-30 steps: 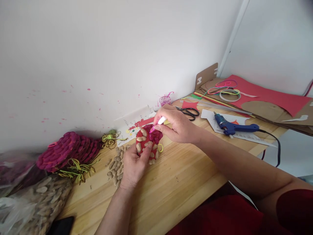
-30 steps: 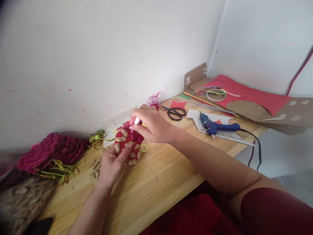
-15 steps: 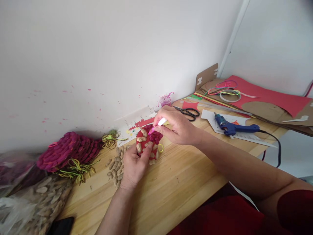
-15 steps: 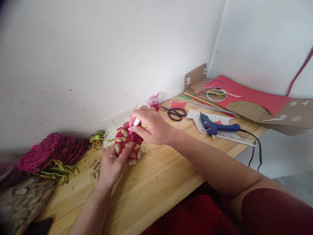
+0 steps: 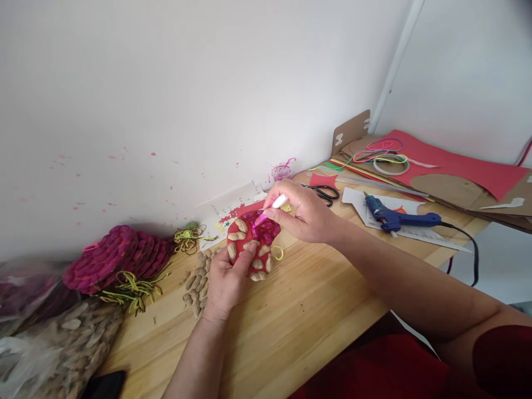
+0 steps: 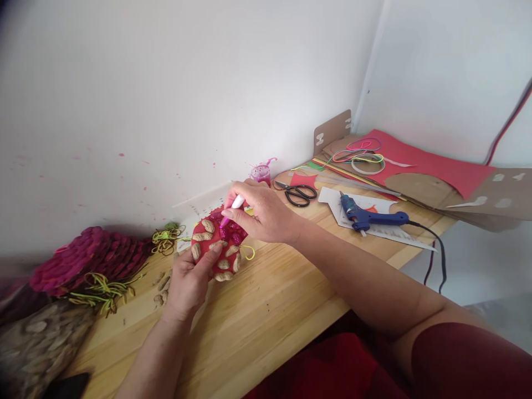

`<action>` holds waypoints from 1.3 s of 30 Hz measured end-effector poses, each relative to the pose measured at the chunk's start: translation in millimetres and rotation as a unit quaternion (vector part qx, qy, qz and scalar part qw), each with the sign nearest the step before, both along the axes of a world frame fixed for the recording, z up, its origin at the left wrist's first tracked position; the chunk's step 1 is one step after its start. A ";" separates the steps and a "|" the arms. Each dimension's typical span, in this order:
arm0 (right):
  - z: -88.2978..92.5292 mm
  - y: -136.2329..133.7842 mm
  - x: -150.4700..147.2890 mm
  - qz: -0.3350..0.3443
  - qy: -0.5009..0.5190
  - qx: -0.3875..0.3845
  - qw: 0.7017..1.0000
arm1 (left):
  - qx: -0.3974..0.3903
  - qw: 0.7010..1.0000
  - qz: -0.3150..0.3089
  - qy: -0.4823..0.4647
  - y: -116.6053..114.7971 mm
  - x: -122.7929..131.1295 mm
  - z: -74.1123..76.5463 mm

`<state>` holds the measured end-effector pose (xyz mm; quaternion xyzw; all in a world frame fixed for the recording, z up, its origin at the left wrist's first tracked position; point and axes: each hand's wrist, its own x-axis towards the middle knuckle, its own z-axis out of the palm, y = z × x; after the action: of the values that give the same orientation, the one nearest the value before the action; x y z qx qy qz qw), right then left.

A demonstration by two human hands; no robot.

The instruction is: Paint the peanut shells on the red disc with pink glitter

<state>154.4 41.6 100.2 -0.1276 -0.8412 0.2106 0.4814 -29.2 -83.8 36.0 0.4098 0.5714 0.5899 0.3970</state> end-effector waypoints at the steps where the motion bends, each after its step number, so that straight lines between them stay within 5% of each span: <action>1: 0.2 0.5 0.4 -0.005 0.001 -0.003 1.000 | -0.002 1.000 -0.002 -0.016 0.2 -0.8 -1.0; 10: -1.1 2.2 0.4 0.025 0.014 -0.070 0.997 | -0.008 0.998 -0.004 -0.068 1.1 -1.7 -1.6; 39: 0.6 4.1 1.1 0.037 0.028 -0.102 0.994 | 0.008 0.988 -0.016 -0.155 1.7 -1.8 -1.5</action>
<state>155.5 45.7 100.7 -0.1389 -0.8055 0.3165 0.4814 -31.1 -82.1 34.6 0.3257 0.4919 0.6442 0.4867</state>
